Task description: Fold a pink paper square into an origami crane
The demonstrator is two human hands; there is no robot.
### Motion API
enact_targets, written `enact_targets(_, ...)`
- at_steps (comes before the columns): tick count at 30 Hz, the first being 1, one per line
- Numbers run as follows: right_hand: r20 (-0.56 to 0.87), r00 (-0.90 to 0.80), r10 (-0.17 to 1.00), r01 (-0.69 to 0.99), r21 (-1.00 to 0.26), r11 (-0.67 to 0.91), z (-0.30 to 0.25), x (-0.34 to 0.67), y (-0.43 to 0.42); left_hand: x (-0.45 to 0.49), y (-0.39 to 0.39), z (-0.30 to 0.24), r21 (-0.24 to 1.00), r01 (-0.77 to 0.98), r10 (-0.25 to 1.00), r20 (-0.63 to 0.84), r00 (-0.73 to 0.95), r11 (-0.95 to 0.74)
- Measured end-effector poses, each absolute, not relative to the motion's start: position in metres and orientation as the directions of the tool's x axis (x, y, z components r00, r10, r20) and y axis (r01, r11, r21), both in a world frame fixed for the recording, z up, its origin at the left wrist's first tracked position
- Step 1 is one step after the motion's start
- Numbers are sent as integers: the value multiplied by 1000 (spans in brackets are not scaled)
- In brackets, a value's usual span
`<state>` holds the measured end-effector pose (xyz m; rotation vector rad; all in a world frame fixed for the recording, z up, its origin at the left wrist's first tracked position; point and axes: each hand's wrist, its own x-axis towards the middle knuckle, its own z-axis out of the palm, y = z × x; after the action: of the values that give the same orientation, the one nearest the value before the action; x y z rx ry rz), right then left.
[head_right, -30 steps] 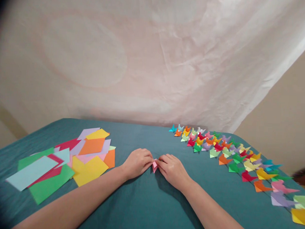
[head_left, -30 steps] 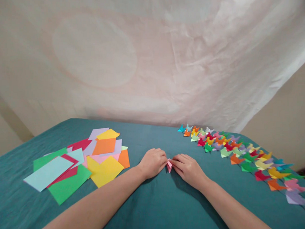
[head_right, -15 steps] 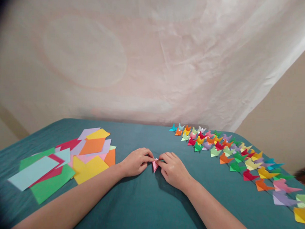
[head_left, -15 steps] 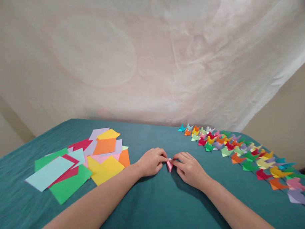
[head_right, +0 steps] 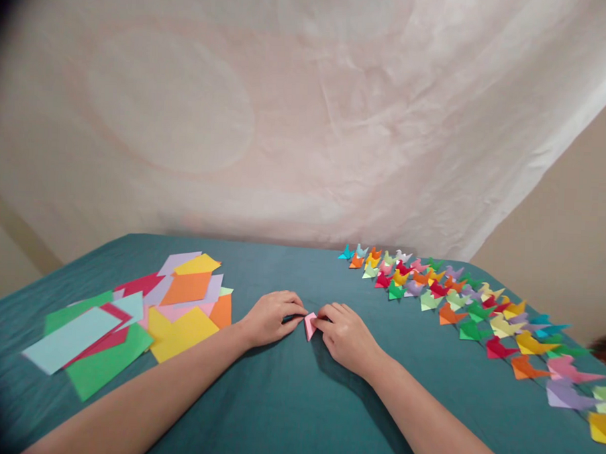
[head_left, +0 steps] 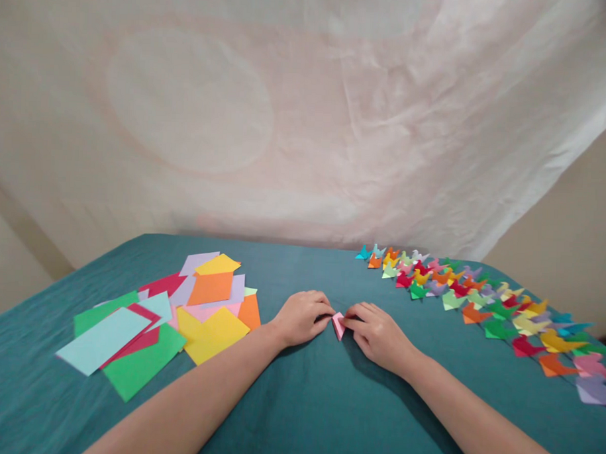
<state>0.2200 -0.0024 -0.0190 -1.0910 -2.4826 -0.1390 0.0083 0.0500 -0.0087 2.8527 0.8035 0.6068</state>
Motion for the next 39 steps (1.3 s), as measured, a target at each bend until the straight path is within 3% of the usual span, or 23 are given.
enact_targets(6,402,-618,676,728,-33,685,-14,218,-4,8,52,-9,128,488,501,331,800,-863)
enact_targets(12,408,-614,676,733,-23,680,-15,217,-4,12,51,-5,-142,449,391,310,867,-882)
enact_targets(15,414,-613,673,730,-29,683,-16,218,-4,13,51,-4,-216,427,358,297,886,-878)
enact_targets(39,417,-580,700,731,-113,673,-17,219,-2,13,55,-3,-235,374,313,261,913,-897)
